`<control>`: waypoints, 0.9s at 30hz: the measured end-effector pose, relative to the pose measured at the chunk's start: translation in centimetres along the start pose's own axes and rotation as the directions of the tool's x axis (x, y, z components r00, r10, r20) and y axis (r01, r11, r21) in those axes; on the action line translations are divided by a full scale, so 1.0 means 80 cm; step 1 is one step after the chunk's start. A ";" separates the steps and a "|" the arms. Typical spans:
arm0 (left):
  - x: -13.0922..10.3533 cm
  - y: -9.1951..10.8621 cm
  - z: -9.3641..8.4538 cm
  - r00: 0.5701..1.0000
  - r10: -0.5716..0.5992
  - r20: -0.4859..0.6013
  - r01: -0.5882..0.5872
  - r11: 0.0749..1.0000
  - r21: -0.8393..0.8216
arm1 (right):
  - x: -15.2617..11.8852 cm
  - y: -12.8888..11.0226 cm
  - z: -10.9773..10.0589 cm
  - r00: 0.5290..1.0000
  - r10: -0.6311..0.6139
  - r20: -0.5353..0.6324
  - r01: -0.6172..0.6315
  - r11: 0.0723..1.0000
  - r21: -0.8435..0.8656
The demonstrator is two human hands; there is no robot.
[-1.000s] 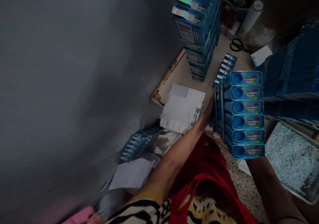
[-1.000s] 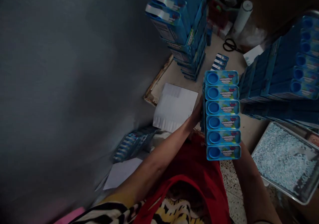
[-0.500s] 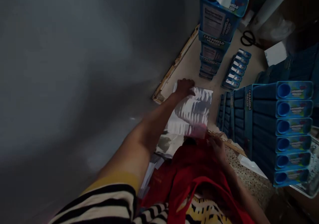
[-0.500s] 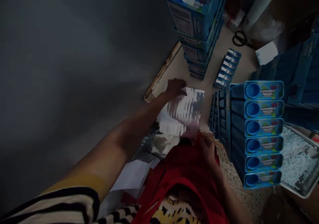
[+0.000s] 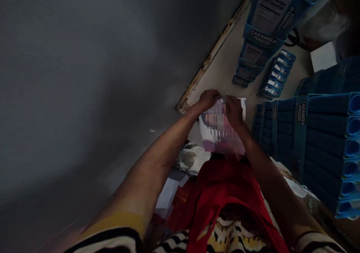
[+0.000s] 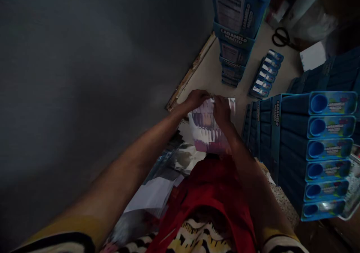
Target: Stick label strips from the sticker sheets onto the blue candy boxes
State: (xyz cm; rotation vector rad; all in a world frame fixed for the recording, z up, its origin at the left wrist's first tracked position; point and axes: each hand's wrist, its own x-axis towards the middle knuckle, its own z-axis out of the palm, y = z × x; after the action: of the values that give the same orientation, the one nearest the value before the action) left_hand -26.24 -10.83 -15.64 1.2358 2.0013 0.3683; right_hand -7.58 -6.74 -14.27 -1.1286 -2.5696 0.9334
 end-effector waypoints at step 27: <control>-0.029 0.041 -0.013 0.956 -0.025 -0.294 0.000 0.996 -0.084 | -0.100 -0.083 -0.082 0.915 0.404 0.003 -0.386 0.871 0.303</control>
State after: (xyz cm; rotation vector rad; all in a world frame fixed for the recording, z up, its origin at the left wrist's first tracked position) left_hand -24.25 -11.07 -11.95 1.1698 2.2171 0.6567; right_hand -3.42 -12.74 -4.37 -1.5884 -2.0858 1.2978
